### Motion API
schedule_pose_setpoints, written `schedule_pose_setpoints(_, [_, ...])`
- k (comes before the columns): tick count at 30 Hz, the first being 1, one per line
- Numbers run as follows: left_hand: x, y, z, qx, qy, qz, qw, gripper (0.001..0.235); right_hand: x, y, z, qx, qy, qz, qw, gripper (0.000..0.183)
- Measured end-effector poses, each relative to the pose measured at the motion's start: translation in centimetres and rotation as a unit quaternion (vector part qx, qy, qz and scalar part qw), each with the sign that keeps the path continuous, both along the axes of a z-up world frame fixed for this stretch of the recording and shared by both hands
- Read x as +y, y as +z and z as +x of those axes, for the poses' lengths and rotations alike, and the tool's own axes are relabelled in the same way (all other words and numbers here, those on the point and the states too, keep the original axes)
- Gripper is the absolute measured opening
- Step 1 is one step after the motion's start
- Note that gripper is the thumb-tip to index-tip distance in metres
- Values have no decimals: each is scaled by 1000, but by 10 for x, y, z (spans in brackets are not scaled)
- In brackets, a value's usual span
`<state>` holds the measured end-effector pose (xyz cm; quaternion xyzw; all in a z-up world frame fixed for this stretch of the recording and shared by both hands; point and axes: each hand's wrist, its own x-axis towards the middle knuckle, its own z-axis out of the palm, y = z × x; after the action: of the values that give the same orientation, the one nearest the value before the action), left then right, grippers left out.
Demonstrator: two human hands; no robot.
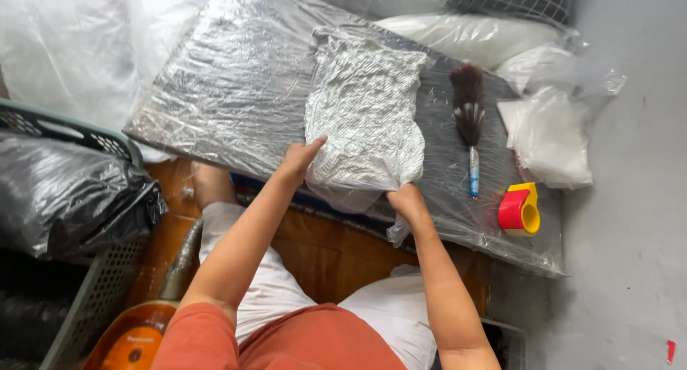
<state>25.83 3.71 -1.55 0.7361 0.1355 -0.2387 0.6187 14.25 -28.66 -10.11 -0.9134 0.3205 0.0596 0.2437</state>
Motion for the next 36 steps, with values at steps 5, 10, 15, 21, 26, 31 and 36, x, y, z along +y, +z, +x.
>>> schedule_pose_setpoints(5, [1,56,-12,-63,-11,-30,997,83,-12,-18,11,16,18,-3,1000,63])
schedule_pose_setpoints(10, [-43,106,-5,-262,-1,-32,965,58,68,136,-13,2,11,81,997,59])
schedule_pose_setpoints(15, [-110,228,-79,-552,-129,-102,817,72,75,120,11,-183,-12,472,862,43])
schedule_pose_setpoints(21, [-131,134,-72,-569,-425,207,673,89,82,99,-20,-142,-39,496,856,47])
schedule_pose_setpoints(26, [-140,25,-53,-554,-470,249,641,54,138,73,-29,-99,-58,519,847,53])
schedule_pose_setpoints(31, [-139,18,-51,-556,-470,205,654,53,160,74,-35,-76,-69,538,837,60])
schedule_pose_setpoints(36, [-120,30,-68,-616,-347,43,706,32,166,98,-66,-102,129,191,968,42])
